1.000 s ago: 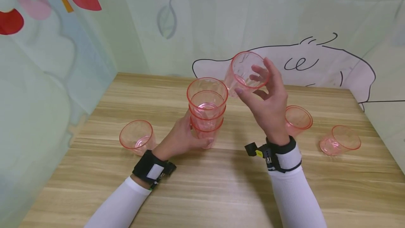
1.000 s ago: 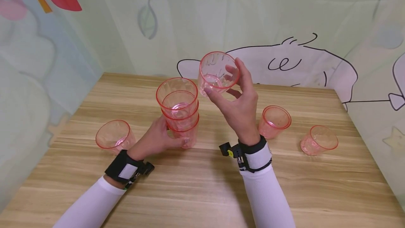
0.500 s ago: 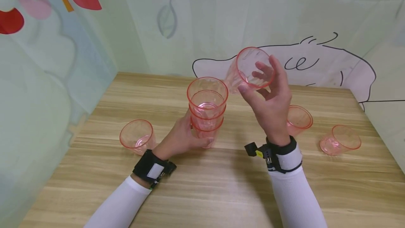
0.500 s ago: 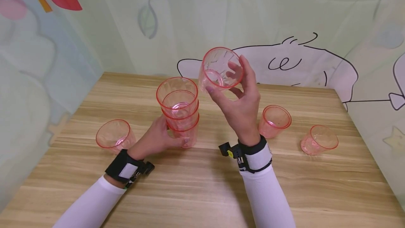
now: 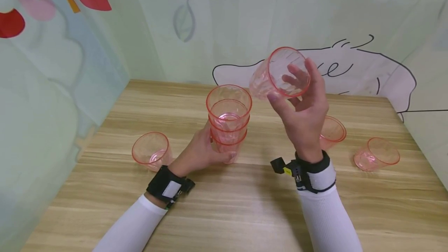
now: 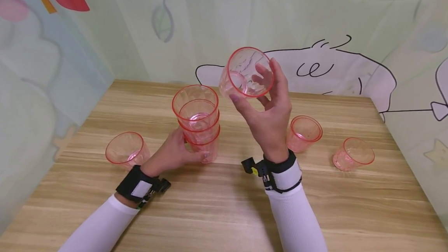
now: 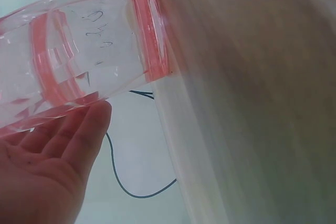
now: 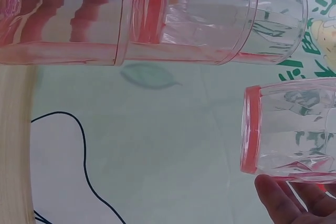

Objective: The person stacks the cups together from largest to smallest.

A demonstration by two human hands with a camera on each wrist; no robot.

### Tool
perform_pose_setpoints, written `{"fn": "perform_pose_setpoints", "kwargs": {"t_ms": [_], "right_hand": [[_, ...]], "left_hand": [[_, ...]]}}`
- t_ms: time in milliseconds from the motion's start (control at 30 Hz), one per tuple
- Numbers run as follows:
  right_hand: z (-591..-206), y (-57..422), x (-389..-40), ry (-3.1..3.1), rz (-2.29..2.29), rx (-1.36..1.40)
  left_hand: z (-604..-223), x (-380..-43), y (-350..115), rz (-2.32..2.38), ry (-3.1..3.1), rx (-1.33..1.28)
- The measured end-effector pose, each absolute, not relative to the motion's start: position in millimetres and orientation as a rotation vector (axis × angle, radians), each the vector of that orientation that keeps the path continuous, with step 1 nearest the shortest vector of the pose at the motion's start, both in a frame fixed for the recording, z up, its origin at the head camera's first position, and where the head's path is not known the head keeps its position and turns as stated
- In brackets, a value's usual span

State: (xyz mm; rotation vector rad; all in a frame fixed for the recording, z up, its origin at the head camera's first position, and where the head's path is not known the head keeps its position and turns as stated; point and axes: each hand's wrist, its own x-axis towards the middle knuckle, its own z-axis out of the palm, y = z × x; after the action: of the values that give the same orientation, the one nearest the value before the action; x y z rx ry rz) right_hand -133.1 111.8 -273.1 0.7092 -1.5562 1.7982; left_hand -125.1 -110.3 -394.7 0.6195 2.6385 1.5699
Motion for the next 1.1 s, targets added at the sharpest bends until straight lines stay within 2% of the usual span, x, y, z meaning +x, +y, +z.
{"fn": "perform_pose_setpoints", "kwargs": {"t_ms": [533,1100], "right_hand": [[-274.6,110.9,-134.7,-1.403,1.858,0.775],[-259.1,92.3,-111.5,-1.309,1.933,0.803]], "left_hand": [[-394.0,-124.6,-110.9,1.564,2.658,0.635],[-392.8,-122.9,-113.2,1.587,2.644,0.615]]}}
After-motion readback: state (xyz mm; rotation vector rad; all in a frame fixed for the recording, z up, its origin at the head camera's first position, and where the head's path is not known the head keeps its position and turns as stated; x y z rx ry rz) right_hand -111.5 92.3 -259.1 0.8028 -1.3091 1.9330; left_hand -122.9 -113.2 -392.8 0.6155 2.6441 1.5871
